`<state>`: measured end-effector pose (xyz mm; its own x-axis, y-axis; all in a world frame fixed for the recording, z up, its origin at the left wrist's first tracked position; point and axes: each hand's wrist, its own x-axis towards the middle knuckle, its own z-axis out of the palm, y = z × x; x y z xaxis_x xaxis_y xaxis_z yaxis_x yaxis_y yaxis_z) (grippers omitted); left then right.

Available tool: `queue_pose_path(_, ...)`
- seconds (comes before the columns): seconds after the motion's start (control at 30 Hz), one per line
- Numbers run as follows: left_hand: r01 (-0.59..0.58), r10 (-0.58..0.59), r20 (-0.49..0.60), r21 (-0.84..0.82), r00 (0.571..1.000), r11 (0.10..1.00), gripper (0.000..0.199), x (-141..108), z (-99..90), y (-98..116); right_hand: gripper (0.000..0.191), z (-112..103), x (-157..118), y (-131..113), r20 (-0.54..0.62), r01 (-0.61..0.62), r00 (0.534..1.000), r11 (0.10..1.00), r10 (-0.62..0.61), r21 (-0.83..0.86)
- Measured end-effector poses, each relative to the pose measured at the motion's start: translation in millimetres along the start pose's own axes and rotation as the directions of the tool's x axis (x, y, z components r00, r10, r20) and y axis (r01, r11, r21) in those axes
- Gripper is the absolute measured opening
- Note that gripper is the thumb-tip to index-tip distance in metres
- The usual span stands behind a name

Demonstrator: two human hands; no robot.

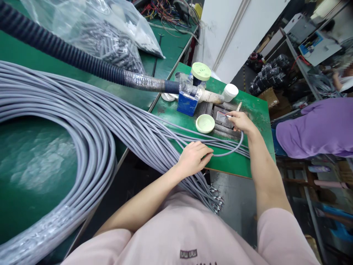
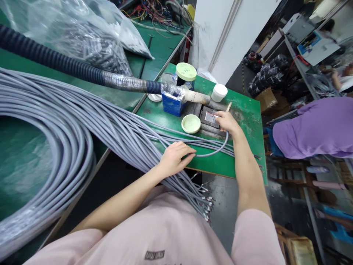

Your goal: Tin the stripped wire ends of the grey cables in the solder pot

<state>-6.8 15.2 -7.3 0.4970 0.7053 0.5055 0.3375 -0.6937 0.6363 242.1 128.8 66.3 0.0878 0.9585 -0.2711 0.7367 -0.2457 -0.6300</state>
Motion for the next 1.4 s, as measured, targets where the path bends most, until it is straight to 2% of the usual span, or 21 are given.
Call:
queue_pose_path(0.1, 0.003, -0.003, 0.008, 0.002, 1.0, 1.0, 0.024, 0, -0.1, 0, 0.04, -1, -29, -12, -0.052, 0.106, 0.993, 0.994, -0.105, 0.014)
queue_pose_path(0.2, 0.008, -0.007, 0.015, -0.019, 1.0, 1.0, 0.024, 0, -0.8, 0, 0.051, 8, -77, -24, -0.107, 0.212, 0.974, 0.969, -0.199, 0.126)
queue_pose_path(0.3, 0.022, -0.022, -0.001, -0.11, 1.0, 0.994, 0.023, 1, -3.6, 1, 0.061, 30, -127, -31, -0.123, 0.231, 0.971, 0.941, -0.206, 0.248)
queue_pose_path(0.37, 0.076, -0.085, -0.021, -0.268, 0.996, 0.96, 0.024, 1, -6.5, 4, 0.062, 48, -152, -31, -0.156, 0.24, 0.967, 0.924, -0.201, 0.298)
queue_pose_path(0.43, 0.16, -0.188, -0.008, -0.491, 0.982, 0.857, 0.026, 2, -8.8, 10, 0.065, 68, -169, -30, -0.195, 0.256, 0.96, 0.916, -0.202, 0.309)
queue_pose_path(0.5, 0.237, -0.266, 0.064, -0.683, 0.962, 0.691, 0.029, 3, -9.2, 18, 0.067, 86, -181, -29, -0.232, 0.267, 0.952, 0.917, -0.202, 0.296)
queue_pose_path(0.6, 0.334, -0.29, 0.211, -0.806, 0.933, 0.489, 0.031, 2, -5.3, 31, 0.069, 103, -195, -29, -0.262, 0.264, 0.946, 0.921, -0.19, 0.286)
queue_pose_path(0.67, 0.375, -0.306, 0.262, -0.831, 0.915, 0.41, 0.03, 0, -1.1, 36, 0.072, 105, -202, -28, -0.235, 0.248, 0.955, 0.919, -0.18, 0.307)
queue_pose_path(0.77, 0.387, -0.327, 0.29, -0.876, 0.899, 0.289, 0.031, -4, 4.5, 40, 0.075, 94, -204, -21, -0.12, 0.206, 0.978, 0.896, -0.172, 0.392)
queue_pose_path(0.83, 0.404, -0.299, 0.336, -0.892, 0.893, 0.205, 0.033, -6, 6.7, 42, 0.06, 83, -198, -14, -0.115, 0.207, 0.978, 0.862, -0.173, 0.462)
queue_pose_path(0.9, 0.431, -0.233, 0.394, -0.891, 0.889, 0.141, 0.035, -7, 7.8, 45, 0.037, 76, -187, -8, -0.173, 0.242, 0.969, 0.82, -0.177, 0.519)
queue_pose_path(0.97, 0.455, -0.165, 0.436, -0.884, 0.885, 0.108, 0.037, -8, 8.4, 49, 0.026, 75, -176, -5, -0.188, 0.268, 0.963, 0.761, -0.193, 0.591)
queue_pose_path(1.0, 0.464, -0.139, 0.449, -0.88, 0.883, 0.104, 0.037, -8, 8.7, 52, 0.026, 77, -172, -6, -0.156, 0.249, 0.969, 0.724, -0.194, 0.643)
queue_pose_path(1.07, 0.466, -0.103, 0.457, -0.878, 0.884, 0.106, 0.037, -8, 9.3, 55, 0.026, 84, -166, -11, -0.079, 0.166, 0.983, 0.629, -0.163, 0.76)
queue_pose_path(1.13, 0.463, -0.087, 0.456, -0.879, 0.886, 0.111, 0.038, -9, 10.2, 57, 0.021, 91, -165, -19, -0.063, 0.107, 0.993, 0.533, -0.101, 0.84)
queue_pose_path(1.17, 0.461, -0.097, 0.452, -0.88, 0.887, 0.113, 0.038, -9, 10.8, 57, 0.017, 95, -165, -23, -0.099, 0.122, 0.992, 0.493, -0.073, 0.861)
queue_pose_path(1.23, 0.446, -0.166, 0.426, -0.888, 0.89, 0.114, 0.038, -9, 12.0, 57, 0.01, 100, -168, -28, -0.246, 0.235, 0.968, 0.463, -0.038, 0.854)
queue_pose_path(1.33, 0.412, -0.28, 0.369, -0.905, 0.886, 0.111, 0.037, -9, 11.8, 55, 0.003, 107, -175, -23, -0.492, 0.434, 0.87, 0.534, -0.039, 0.726)
queue_pose_path(1.4, 0.418, -0.255, 0.383, -0.903, 0.888, 0.099, 0.037, -9, 9.0, 55, 0.003, 109, -177, -13, -0.556, 0.487, 0.829, 0.573, -0.064, 0.659)
